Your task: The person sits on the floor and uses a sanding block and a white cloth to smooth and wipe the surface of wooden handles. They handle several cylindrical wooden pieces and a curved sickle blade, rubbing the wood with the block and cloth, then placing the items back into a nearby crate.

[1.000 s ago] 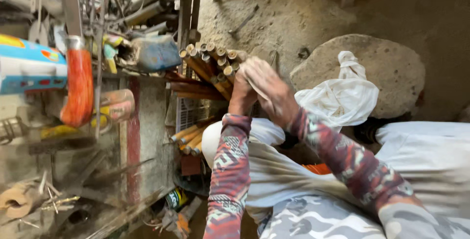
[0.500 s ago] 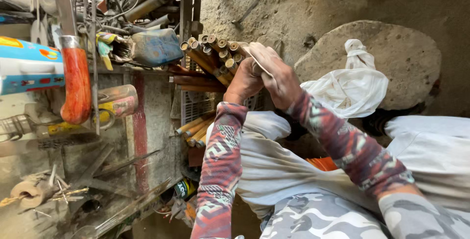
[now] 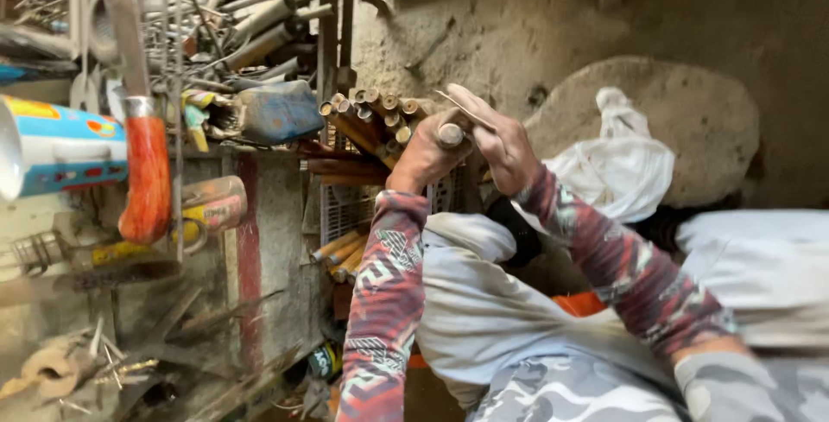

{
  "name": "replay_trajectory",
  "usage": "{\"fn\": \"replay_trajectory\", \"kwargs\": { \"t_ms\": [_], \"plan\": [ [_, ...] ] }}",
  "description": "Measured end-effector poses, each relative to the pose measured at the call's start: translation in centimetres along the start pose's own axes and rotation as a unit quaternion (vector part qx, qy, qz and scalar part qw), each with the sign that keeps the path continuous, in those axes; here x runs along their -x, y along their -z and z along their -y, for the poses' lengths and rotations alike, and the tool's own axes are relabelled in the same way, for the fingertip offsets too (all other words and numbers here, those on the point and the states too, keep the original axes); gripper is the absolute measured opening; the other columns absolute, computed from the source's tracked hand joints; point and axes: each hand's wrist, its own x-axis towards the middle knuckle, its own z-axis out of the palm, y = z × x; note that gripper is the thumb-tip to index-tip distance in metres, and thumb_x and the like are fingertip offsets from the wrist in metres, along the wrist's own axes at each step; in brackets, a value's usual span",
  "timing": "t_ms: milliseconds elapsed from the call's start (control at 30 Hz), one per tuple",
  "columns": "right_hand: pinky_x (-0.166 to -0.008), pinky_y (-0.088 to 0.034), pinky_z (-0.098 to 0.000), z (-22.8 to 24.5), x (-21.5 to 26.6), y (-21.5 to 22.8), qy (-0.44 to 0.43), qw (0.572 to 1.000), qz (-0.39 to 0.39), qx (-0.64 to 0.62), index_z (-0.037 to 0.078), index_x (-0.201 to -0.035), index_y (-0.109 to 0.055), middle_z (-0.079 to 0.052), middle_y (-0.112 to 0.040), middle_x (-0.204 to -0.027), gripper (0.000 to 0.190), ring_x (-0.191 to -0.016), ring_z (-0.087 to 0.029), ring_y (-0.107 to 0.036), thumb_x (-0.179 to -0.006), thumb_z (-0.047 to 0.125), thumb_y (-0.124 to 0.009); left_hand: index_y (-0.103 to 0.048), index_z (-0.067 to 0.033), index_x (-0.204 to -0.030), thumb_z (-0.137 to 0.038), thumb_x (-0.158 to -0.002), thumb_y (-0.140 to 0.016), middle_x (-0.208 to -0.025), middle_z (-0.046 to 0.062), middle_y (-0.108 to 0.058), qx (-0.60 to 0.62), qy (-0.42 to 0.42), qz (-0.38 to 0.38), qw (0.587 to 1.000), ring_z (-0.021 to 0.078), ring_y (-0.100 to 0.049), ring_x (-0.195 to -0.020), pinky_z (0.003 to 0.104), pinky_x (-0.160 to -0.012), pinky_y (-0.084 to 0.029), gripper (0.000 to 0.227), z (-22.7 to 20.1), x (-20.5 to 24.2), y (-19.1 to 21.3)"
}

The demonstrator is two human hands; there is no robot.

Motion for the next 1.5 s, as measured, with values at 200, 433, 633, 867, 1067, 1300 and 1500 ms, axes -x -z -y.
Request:
{"fn": "replay_trajectory", "kwargs": {
  "t_ms": [200,433,633,867,1067,1300,1500],
  "plan": [
    [-0.130,-0.027,-0.0448,0.6,3.0,-1.7,0.004,0.996,-0.009,0.086,-0.005,-0.153,-0.044,-0.029,-0.049,-0.155,0.056,-0.153,-0.041,-0.042,-0.099,0.012,-0.039,-0.069,-0.0033,-0.107,-0.008,-0.091,-0.078,-0.101,0.001,-0.071,0.011,-0.076,-0.038,0.996,0.0125,-0.067,-0.094,0.029,-0.083,-0.057,0.019,1.1,0.4,-0.2],
    [-0.131,-0.027,-0.0461,1.5,1.5,-2.8,0.009,0.994,-0.033,0.103,-0.004,-0.153,-0.044,-0.029,-0.048,-0.156,0.057,-0.152,-0.041,-0.043,-0.098,0.011,-0.041,-0.070,-0.0014,-0.106,-0.014,-0.103,-0.063,-0.101,0.007,-0.072,0.366,0.007,0.008,0.931,0.0176,-0.067,-0.093,0.033,-0.084,-0.058,0.015,6.2,0.6,-1.8],
    [-0.132,-0.030,-0.0453,3.7,2.8,-3.1,0.033,0.988,-0.011,0.153,-0.001,-0.153,-0.047,-0.025,-0.050,-0.158,0.051,-0.154,-0.039,-0.044,-0.103,0.010,-0.041,-0.068,0.0014,-0.111,-0.013,-0.098,-0.068,-0.103,0.007,-0.072,0.291,-0.029,0.017,0.956,0.0157,-0.069,-0.094,0.030,-0.083,-0.058,0.019,5.8,-0.1,-0.5],
    [-0.130,-0.032,-0.0382,5.6,4.7,-1.7,0.009,0.991,-0.068,-0.111,-0.002,-0.155,-0.043,-0.022,-0.051,-0.154,0.066,-0.151,-0.030,-0.046,-0.091,0.010,-0.036,-0.074,0.0000,-0.105,-0.011,-0.087,-0.079,-0.090,0.007,-0.075,-0.063,-0.073,-0.101,0.990,0.0121,-0.068,-0.079,0.028,-0.072,-0.058,0.021,1.0,1.2,-0.4],
    [-0.123,-0.039,-0.0392,5.5,4.6,0.0,-0.003,0.989,-0.088,0.115,-0.005,-0.151,-0.049,-0.026,-0.054,-0.154,0.052,-0.147,-0.036,-0.053,-0.105,0.017,-0.036,-0.074,-0.0024,-0.103,-0.010,-0.088,-0.078,-0.092,0.004,-0.075,0.046,-0.066,-0.105,0.991,0.0105,-0.070,-0.082,0.026,-0.075,-0.059,0.017,-1.8,1.5,-1.1],
    [-0.120,-0.041,-0.0381,5.8,5.0,-0.8,0.024,0.990,-0.069,0.121,-0.006,-0.151,-0.046,-0.028,-0.052,-0.153,0.059,-0.146,-0.038,-0.052,-0.107,0.031,-0.036,-0.072,-0.0028,-0.111,-0.012,-0.090,-0.078,-0.096,0.004,-0.074,0.111,-0.038,-0.119,0.986,0.0107,-0.070,-0.085,0.026,-0.076,-0.059,0.024,-3.0,2.4,-1.4],
    [-0.121,-0.040,-0.0382,6.0,4.2,-0.6,0.014,0.992,-0.071,0.100,-0.005,-0.152,-0.046,-0.027,-0.053,-0.154,0.056,-0.146,-0.038,-0.052,-0.105,0.024,-0.036,-0.070,-0.0027,-0.117,-0.010,-0.088,-0.077,-0.097,0.003,-0.072,0.131,-0.052,-0.054,0.989,0.0103,-0.069,-0.086,0.025,-0.076,-0.060,0.031,-3.3,1.0,-1.5]
  ]
}}
